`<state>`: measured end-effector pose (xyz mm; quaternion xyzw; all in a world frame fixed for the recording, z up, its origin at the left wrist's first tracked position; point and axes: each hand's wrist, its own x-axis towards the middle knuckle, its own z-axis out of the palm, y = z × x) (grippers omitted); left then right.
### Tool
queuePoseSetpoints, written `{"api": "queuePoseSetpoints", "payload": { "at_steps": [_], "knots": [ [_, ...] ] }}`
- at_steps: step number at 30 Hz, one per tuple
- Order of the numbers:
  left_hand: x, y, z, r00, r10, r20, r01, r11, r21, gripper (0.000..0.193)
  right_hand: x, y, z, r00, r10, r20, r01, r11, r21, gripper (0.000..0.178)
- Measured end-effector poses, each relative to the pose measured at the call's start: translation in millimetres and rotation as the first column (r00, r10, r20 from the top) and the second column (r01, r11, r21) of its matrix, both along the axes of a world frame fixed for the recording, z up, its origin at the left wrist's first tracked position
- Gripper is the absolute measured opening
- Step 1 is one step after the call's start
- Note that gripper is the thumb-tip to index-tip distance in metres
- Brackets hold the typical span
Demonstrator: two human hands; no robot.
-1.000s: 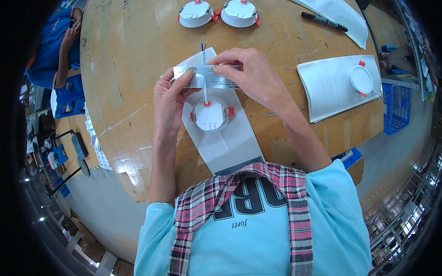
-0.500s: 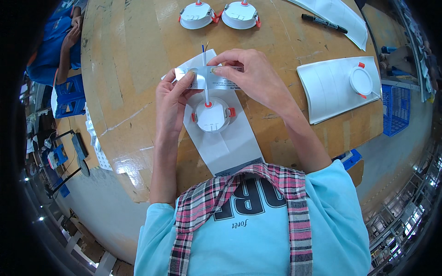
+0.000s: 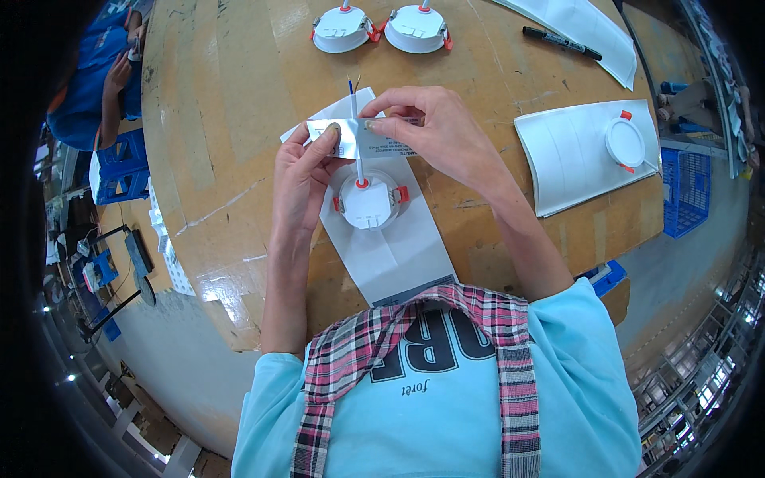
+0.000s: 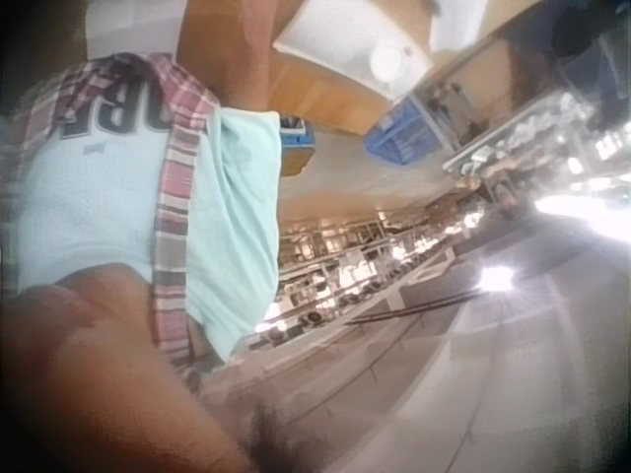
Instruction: The recorder is attaching technical labels to the wires of LED lighting components at a workbench in a factory.
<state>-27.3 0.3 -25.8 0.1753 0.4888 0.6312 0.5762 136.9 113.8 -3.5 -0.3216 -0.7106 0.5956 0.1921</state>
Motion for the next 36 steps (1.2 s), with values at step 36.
{"api": "queuePoseSetpoints", "payload": {
  "at_steps": [36],
  "knots": [
    [13, 4, 6, 0.999, -0.006, -0.033, 0.004, 0.999, -0.054, 0.029, -2, 6, -4, 0.985, 0.047, -0.163, -0.096, 0.946, -0.310, 0.010]
  ]
}}
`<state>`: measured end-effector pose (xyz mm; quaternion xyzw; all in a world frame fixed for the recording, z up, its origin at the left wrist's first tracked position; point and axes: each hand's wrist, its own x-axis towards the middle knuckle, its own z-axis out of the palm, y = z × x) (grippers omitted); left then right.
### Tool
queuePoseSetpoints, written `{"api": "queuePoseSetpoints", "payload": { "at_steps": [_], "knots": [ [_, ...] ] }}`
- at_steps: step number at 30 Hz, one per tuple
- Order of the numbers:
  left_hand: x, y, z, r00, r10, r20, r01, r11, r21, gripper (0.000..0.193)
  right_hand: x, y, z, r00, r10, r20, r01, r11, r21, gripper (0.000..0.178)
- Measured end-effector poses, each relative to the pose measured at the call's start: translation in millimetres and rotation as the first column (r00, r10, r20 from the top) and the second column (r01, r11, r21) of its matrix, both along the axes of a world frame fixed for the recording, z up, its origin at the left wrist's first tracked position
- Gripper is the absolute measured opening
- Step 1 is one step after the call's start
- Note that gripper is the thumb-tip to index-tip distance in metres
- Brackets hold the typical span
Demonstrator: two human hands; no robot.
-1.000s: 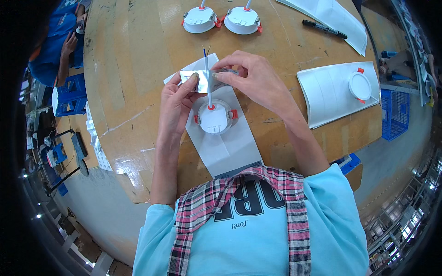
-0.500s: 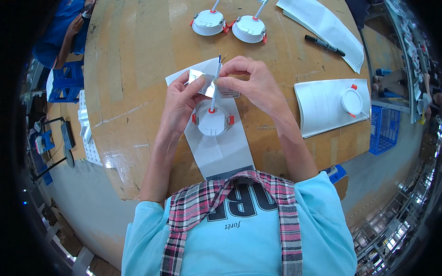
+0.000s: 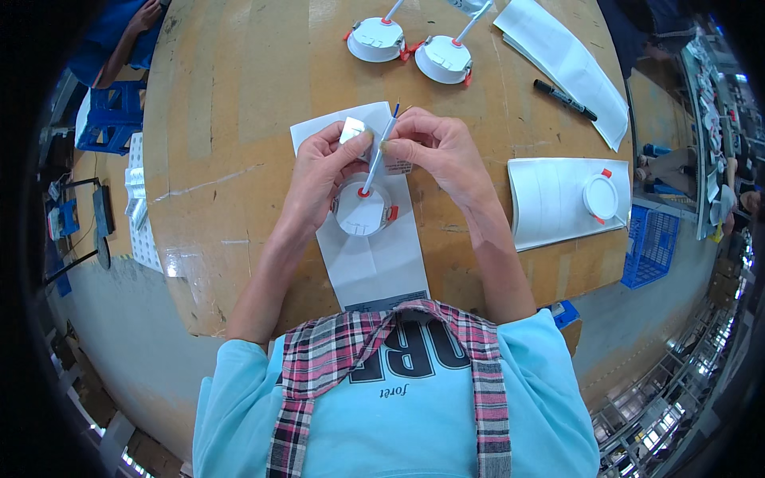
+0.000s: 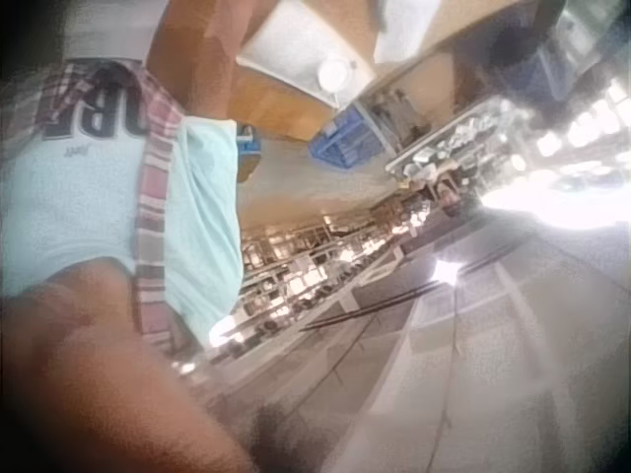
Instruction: The recorder is attaching technical labels to the wires of LED lighting components at a workbench in a factory.
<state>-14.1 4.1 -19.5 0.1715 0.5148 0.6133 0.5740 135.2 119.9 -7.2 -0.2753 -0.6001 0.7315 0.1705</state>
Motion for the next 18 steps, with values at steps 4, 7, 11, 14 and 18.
{"api": "queuePoseSetpoints", "payload": {
  "at_steps": [4, 7, 11, 14, 18],
  "knots": [
    [6, -5, 15, 0.990, 0.083, -0.111, -0.084, 0.996, 0.001, 0.040, 1, -1, 2, 0.998, -0.060, 0.021, 0.061, 0.997, -0.037, 0.010],
    [-4, -15, 17, 0.952, 0.182, -0.247, -0.179, 0.983, 0.035, 0.044, 2, 0, 0, 0.997, -0.075, -0.021, 0.075, 0.997, 0.016, 0.010],
    [6, -32, 12, 0.865, 0.206, -0.458, -0.156, 0.977, 0.144, 0.036, 4, 0, 0, 0.996, -0.082, -0.018, 0.082, 0.997, 0.005, 0.010],
    [21, -35, 15, 0.695, 0.058, -0.717, 0.021, 0.995, 0.101, 0.025, 1, -4, 3, 0.994, -0.094, -0.052, 0.095, 0.995, 0.006, 0.011],
    [29, -32, 3, 0.469, 0.118, -0.875, 0.030, 0.988, 0.150, 0.014, -7, -13, 9, 0.974, -0.213, -0.071, 0.223, 0.956, 0.189, 0.010]
  ]
}}
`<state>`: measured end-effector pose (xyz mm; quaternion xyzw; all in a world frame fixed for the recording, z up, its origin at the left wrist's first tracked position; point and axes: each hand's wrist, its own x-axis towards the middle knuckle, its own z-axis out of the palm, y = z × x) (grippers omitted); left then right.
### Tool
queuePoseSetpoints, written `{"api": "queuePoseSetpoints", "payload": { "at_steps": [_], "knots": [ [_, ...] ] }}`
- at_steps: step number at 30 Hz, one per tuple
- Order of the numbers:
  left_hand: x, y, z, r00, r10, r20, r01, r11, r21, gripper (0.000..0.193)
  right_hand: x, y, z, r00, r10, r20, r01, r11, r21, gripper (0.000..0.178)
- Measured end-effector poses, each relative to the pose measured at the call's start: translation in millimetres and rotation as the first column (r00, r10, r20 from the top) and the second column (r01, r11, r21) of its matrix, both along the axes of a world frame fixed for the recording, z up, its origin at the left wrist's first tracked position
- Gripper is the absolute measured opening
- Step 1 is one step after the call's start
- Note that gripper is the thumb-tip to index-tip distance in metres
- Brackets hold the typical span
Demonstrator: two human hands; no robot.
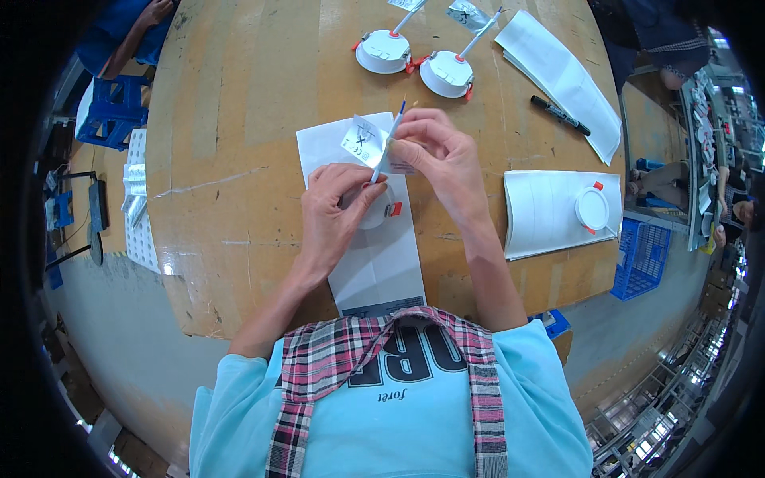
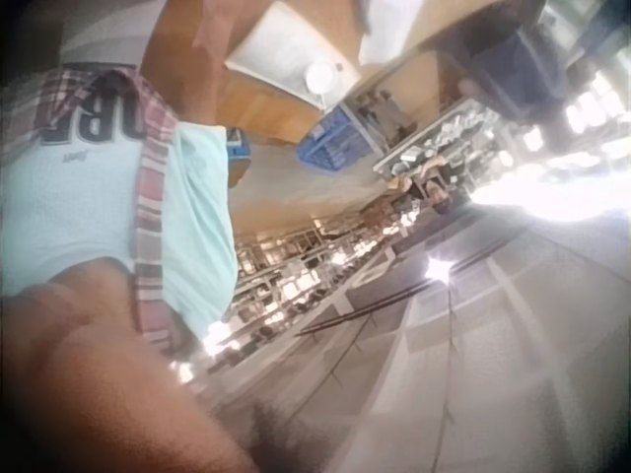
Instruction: The recorder is attaching technical labels to the wires of LED lighting components at a workbench in a factory.
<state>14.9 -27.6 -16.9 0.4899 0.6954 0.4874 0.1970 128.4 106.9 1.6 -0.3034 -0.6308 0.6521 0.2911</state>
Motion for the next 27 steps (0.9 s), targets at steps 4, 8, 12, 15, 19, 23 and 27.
{"api": "queuePoseSetpoints", "payload": {
  "at_steps": [4, 8, 12, 15, 19, 23, 27],
  "knots": [
    [-1, 2, -3, 0.994, 0.101, -0.051, -0.099, 0.994, 0.044, 0.013, 6, -9, 15, 0.920, -0.374, 0.122, 0.268, 0.824, 0.499, 0.011],
    [4, 4, -4, 0.978, 0.166, -0.127, -0.152, 0.982, 0.112, 0.013, 10, -28, 29, 0.923, -0.310, 0.227, 0.179, 0.870, 0.459, 0.011],
    [12, 5, -8, 0.982, 0.148, -0.122, -0.130, 0.981, 0.144, 0.016, 1, -38, 26, 0.939, -0.272, 0.210, 0.170, 0.899, 0.403, 0.014],
    [14, 6, -9, 0.972, 0.181, -0.148, -0.157, 0.975, 0.157, 0.017, 0, -40, 21, 0.944, -0.275, 0.180, 0.208, 0.924, 0.319, 0.016],
    [16, 7, -8, 0.963, 0.195, -0.184, -0.168, 0.974, 0.152, 0.017, 0, -43, 11, 0.948, -0.296, 0.118, 0.274, 0.946, 0.174, 0.017],
    [17, 7, -10, 0.949, 0.194, -0.247, -0.160, 0.975, 0.152, 0.017, -2, -46, 10, 0.944, -0.306, 0.123, 0.302, 0.952, 0.053, 0.018],
    [17, 7, -7, 0.940, 0.195, -0.279, -0.151, 0.974, 0.170, 0.016, 0, -46, 7, 0.951, -0.298, 0.085, 0.301, 0.953, -0.030, 0.018]
  ]
}}
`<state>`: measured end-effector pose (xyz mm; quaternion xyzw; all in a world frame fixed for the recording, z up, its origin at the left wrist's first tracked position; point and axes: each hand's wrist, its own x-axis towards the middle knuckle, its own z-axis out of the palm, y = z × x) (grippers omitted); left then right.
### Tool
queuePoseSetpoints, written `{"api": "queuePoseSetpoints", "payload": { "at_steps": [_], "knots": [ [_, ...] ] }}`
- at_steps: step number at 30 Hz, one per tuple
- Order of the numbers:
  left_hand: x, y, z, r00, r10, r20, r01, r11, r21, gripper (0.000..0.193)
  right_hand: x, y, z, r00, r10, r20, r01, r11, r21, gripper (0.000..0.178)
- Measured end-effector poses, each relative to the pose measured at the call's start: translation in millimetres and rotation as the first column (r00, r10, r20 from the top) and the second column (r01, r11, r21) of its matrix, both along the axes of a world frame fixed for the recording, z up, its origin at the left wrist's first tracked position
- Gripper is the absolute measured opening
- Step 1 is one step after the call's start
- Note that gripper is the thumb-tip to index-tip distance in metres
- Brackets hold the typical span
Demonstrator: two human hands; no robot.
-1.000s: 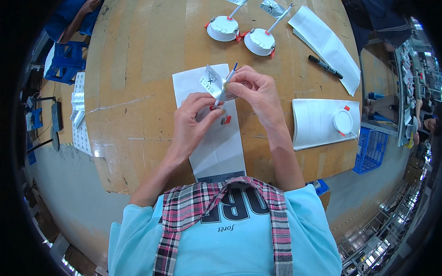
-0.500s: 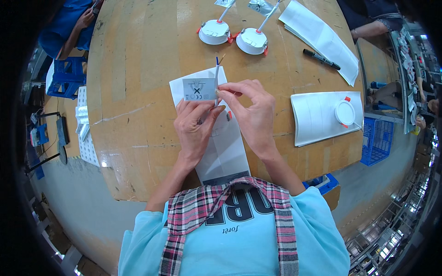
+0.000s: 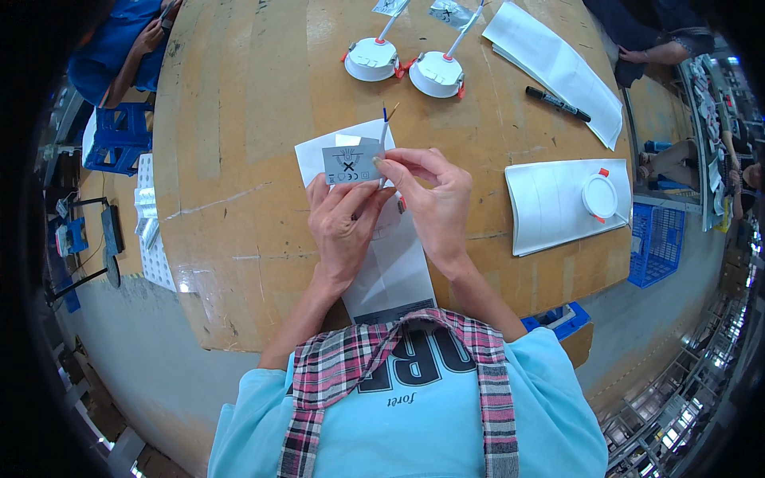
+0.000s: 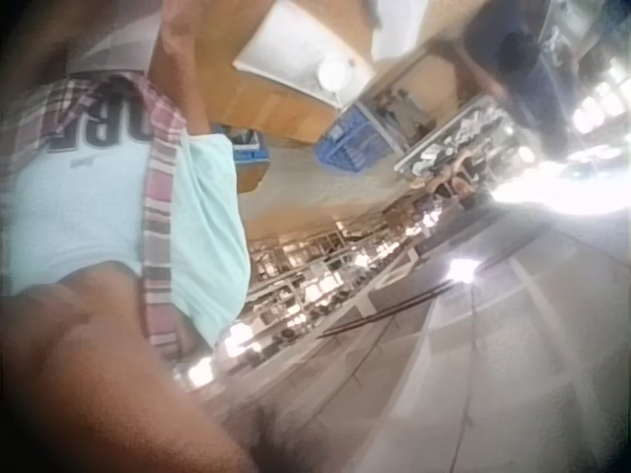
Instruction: The recorder is attaching technical labels to the wires of LED lighting components at a workbench in a factory.
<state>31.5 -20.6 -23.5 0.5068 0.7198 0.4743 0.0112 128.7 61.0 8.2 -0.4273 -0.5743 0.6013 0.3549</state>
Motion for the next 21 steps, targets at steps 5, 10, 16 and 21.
{"api": "queuePoseSetpoints", "payload": {
  "at_steps": [5, 10, 16, 21],
  "knots": [
    [0, -1, 0, 0.999, -0.007, -0.052, 0.006, 1.000, -0.019, 0.017, 1, -1, 0, 0.989, -0.005, -0.151, -0.010, 0.995, -0.098, 0.019],
    [3, -1, 0, 0.999, -0.004, -0.050, 0.002, 0.999, -0.033, 0.018, 3, 1, -3, 0.984, -0.013, -0.177, -0.011, 0.991, -0.131, 0.019],
    [2, 2, 0, 1.000, 0.013, -0.017, -0.013, 1.000, 0.011, 0.021, 7, 5, -12, 0.981, -0.020, -0.194, -0.005, 0.991, -0.131, 0.018],
    [0, -2, -5, 1.000, 0.005, 0.012, -0.005, 1.000, 0.009, 0.023, 6, 4, -24, 0.971, -0.017, -0.238, -0.018, 0.989, -0.144, 0.019]
  ]
}}
